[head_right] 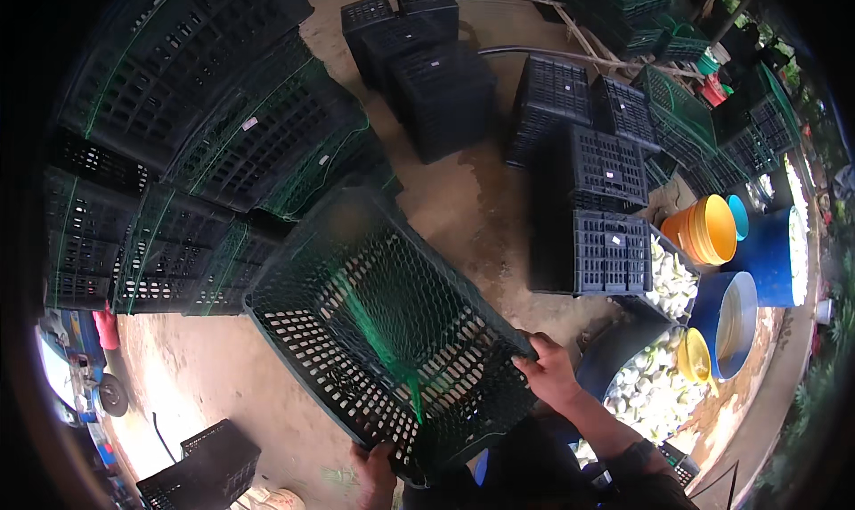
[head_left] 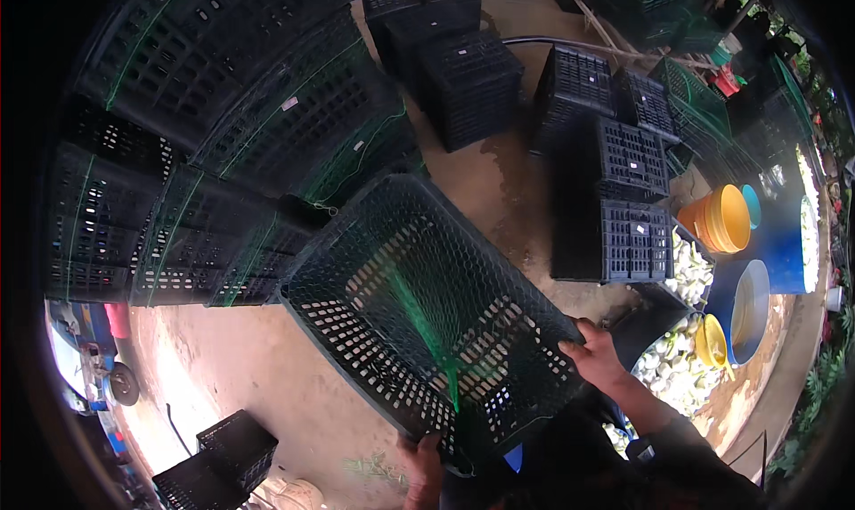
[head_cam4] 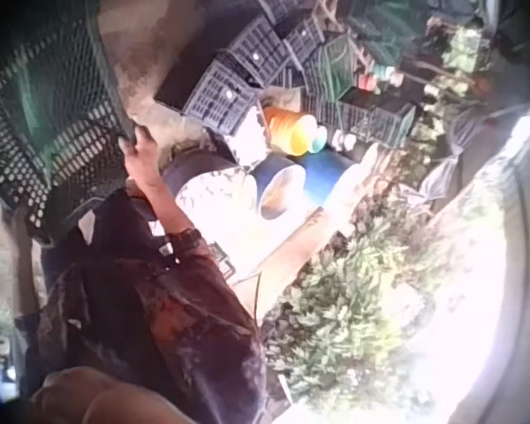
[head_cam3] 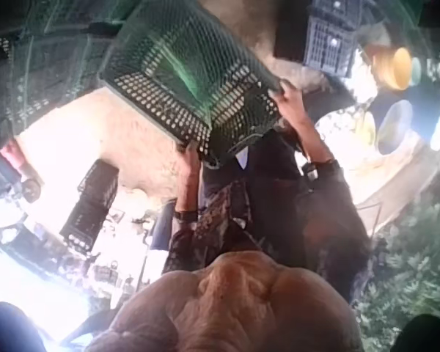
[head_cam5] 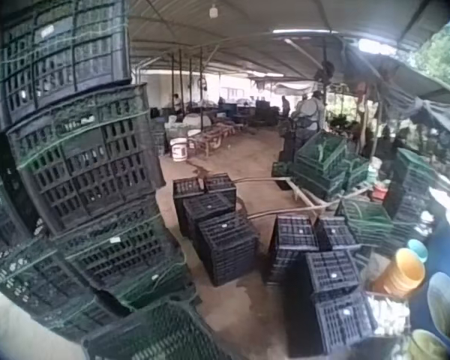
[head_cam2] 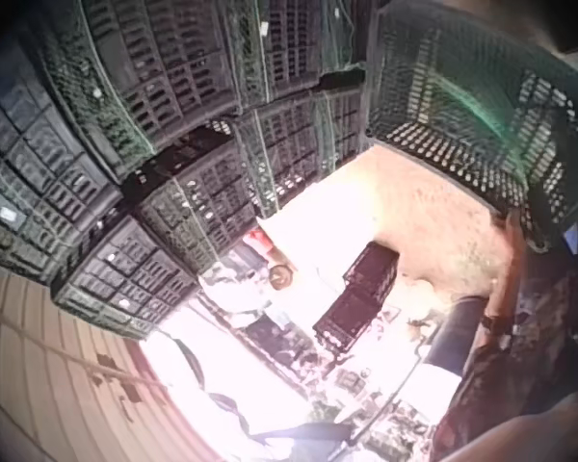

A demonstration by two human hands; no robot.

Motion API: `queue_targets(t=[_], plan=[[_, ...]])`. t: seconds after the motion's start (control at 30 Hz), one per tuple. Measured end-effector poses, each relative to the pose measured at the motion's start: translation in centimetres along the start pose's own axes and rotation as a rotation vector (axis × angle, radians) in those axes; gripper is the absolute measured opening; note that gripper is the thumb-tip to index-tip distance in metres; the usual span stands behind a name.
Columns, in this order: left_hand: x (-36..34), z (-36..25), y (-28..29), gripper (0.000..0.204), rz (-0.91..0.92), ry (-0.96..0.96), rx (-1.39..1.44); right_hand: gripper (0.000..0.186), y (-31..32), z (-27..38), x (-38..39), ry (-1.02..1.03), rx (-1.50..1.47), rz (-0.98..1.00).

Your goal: Packing garlic or similar produce into plastic crates and securing them with green netting.

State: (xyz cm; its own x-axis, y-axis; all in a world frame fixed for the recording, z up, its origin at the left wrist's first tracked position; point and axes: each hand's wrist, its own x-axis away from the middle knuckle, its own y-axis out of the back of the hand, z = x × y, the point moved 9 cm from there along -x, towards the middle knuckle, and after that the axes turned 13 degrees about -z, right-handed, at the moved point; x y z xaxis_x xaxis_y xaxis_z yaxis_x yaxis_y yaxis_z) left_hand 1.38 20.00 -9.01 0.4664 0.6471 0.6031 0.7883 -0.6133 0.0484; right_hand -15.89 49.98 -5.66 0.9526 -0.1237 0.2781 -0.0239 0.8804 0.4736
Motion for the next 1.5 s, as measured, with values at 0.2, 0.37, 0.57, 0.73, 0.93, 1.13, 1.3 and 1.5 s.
queue_targets(t=[0.2, 0.37, 0.57, 0.73, 0.93, 1.13, 1.3, 1.5], plan=[[0.8, -1.7, -15.4, 0.036, 0.269, -0.210, -0.336, 0.031, 12.2, -4.5, -3.2, -0.043, -0.321, -0.273], [-5.3, 0.4, -28.3, 0.039, 0.365, -0.091, -0.011, 0.027, 15.0, -6.4, -14.7, -0.005, -0.255, -0.347], [-11.4, 3.3, -33.3, 0.041, 0.279, -0.211, -0.256, 0.027, 13.5, -5.6, -29.3, 0.111, 0.008, -0.277], [-13.6, 6.8, -18.7, 0.040, -0.028, -0.187, -0.580, 0.034, 8.4, -3.7, -34.6, 0.074, 0.078, -0.084], [-15.0, 6.7, -3.5, 0.042, -0.506, 0.002, -0.436, 0.050, 7.7, -2.9, -35.4, -0.364, 0.154, -0.135], [-15.5, 8.2, -0.5, 0.046, -0.532, 0.058, -0.599, 0.048, 5.5, 1.0, -35.9, -0.316, 0.152, -0.052], [-15.6, 10.9, -1.8, 0.048, -0.486, 0.133, -0.576, 0.052, 5.5, -7.7, -40.6, -0.221, 0.068, -0.081], [-15.9, 11.8, -2.3, 0.054, -0.460, 0.090, -0.706, 0.060, 1.2, -23.4, -42.2, -0.217, 0.825, -0.160]])
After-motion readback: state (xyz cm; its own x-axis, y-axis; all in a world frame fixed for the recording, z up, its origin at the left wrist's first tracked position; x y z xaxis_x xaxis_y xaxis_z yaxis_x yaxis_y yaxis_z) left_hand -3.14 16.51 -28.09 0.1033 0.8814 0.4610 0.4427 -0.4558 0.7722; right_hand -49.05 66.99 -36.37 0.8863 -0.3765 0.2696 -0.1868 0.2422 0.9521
